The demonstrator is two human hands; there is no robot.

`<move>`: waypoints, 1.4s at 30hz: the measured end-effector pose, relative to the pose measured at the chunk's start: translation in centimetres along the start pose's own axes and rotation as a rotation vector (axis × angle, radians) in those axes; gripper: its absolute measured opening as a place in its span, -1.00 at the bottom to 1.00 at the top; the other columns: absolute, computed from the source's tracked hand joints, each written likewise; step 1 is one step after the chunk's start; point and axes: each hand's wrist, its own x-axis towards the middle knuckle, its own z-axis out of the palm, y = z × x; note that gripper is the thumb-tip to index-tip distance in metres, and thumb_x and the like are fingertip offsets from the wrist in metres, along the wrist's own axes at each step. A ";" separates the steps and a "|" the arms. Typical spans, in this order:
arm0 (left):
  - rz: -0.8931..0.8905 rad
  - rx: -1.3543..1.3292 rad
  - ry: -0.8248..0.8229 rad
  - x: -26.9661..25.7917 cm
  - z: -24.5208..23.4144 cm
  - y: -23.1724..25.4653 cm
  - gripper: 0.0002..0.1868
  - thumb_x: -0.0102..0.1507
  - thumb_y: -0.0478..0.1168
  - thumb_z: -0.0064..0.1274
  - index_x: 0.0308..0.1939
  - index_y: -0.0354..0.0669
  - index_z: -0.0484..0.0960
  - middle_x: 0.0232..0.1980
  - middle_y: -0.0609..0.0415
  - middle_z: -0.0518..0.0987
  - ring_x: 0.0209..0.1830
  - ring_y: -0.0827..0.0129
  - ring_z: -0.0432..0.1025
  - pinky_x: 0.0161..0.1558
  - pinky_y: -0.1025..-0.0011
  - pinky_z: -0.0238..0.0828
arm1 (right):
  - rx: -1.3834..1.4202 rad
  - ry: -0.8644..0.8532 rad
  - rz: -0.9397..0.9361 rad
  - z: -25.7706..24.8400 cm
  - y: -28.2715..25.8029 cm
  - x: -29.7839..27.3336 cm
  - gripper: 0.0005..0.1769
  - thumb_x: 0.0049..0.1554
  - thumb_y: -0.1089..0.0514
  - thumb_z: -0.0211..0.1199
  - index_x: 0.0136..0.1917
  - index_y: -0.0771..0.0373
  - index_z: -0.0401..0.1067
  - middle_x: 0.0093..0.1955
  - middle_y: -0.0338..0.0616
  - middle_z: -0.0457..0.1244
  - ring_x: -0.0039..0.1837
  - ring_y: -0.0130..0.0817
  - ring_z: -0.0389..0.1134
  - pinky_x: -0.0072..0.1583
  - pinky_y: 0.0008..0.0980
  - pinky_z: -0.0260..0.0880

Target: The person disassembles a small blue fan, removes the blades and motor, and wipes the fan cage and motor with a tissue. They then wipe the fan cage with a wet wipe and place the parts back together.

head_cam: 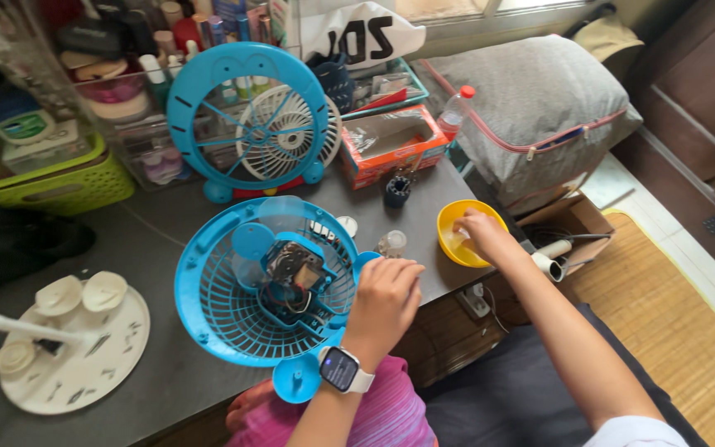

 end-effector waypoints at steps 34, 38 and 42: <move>-0.031 0.029 0.016 0.4 -0.3 0.2 -0.78 0.24 -0.33 0.11 -0.03 -0.24 0.65 -0.01 0.01 0.64 0.07 0.18 0.50 0.29 0.12 0.27 | 1.829 0.239 0.688 -5.8 3.1 -2.9 -0.61 0.24 0.07 -0.12 0.21 0.25 0.37 0.16 -0.02 0.34 0.18 -0.14 0.39 0.18 -0.02 0.46; -0.031 0.034 0.016 0.3 -0.4 0.3 -0.77 0.23 -0.33 0.11 -0.03 -0.23 0.65 -0.01 0.01 0.64 0.07 0.19 0.50 0.29 0.10 0.25 | 1.902 0.199 0.773 -6.8 0.8 -2.3 -0.57 0.18 -0.15 0.01 0.10 0.21 0.35 0.02 -0.02 0.30 0.07 -0.11 0.38 0.03 0.29 0.47; -0.032 0.036 0.000 0.3 -0.4 0.2 -0.78 0.24 -0.33 0.10 -0.03 -0.23 0.64 -0.02 0.02 0.64 0.08 0.21 0.50 0.31 0.10 0.24 | 1.531 0.110 0.601 -5.4 0.5 -1.1 -0.69 0.19 0.13 0.21 0.17 0.26 0.32 0.03 -0.11 0.29 0.05 -0.27 0.35 0.06 0.01 0.50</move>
